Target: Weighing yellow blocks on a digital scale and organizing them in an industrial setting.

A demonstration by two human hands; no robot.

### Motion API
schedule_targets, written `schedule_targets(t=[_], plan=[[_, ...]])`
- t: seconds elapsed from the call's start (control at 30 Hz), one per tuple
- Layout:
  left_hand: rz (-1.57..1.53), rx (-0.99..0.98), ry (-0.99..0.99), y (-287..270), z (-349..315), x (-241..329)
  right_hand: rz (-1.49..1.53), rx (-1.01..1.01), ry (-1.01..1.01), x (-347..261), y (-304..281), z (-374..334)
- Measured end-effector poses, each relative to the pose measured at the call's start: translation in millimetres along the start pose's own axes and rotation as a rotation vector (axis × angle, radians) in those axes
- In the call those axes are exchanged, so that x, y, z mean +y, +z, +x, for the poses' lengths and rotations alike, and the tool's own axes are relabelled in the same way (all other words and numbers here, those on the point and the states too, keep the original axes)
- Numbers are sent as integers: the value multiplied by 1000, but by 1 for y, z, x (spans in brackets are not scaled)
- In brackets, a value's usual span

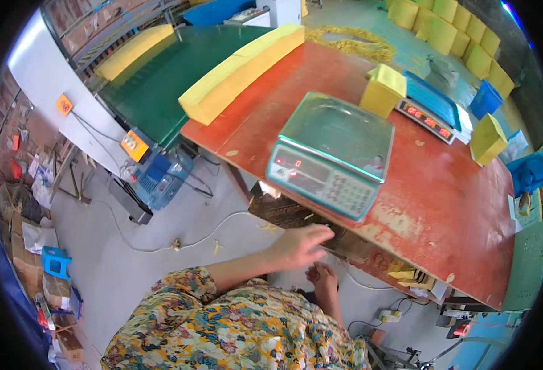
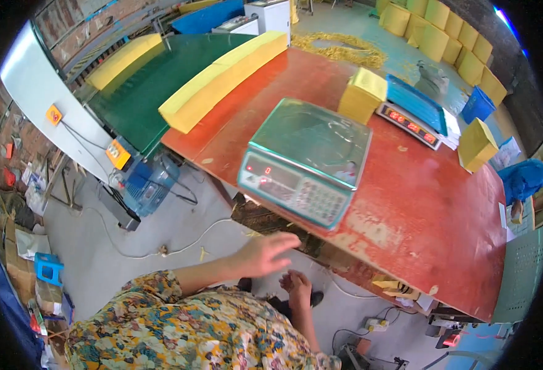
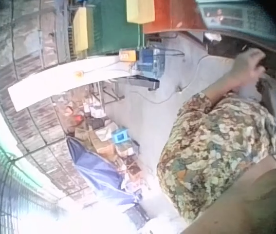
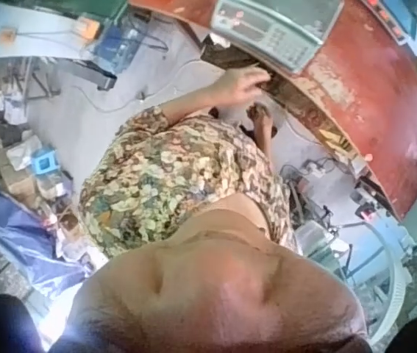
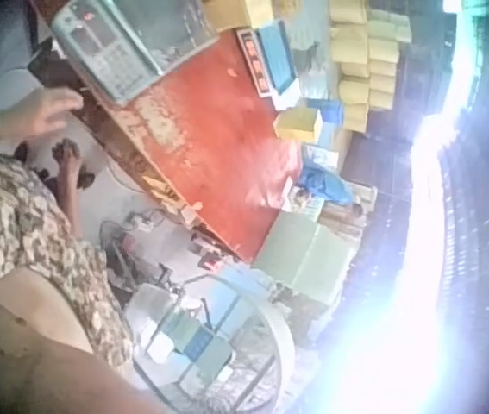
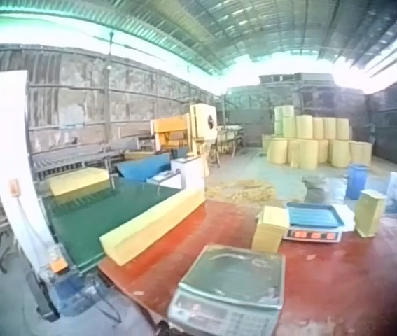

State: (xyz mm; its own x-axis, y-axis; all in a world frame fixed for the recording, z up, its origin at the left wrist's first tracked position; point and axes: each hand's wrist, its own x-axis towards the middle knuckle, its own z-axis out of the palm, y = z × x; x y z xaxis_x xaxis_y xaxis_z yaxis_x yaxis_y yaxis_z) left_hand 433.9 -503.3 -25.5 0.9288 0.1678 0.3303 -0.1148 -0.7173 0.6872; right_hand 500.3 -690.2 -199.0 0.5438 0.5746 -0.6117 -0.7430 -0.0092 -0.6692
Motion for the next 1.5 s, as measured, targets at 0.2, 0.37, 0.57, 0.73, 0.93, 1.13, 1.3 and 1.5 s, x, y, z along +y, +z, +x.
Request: schedule_targets(t=[0.2, 0.37, 0.57, 0.73, 0.93, 1.13, 1.3, 1.5], plan=[[-114, 324, -297, -108, -58, -61, -75, -215, 94, 8, 127, 16], [-6, 531, -370, -174, -78, -113, -198, -374, 123, -17, 212, 43], [211, 721, -452, -296, -79, -175, -346, -607, -24, -62, 344, 78], [195, 779, -478, -378, -51, -247, -486, -623, -515, -100, 440, 127], [0, 559, -635, -457, 12, -355, -629, -314, -893, -127, 553, 203], [-480, 122, -735, -462, 42, -402, -869, -20, -1099, -100, 599, 251], [-473, 82, -712, -422, 34, -373, -654, 77, -985, -73, 560, 216], [-352, -126, -496, -352, 24, -290, -485, 287, -942, -42, 470, 112]])
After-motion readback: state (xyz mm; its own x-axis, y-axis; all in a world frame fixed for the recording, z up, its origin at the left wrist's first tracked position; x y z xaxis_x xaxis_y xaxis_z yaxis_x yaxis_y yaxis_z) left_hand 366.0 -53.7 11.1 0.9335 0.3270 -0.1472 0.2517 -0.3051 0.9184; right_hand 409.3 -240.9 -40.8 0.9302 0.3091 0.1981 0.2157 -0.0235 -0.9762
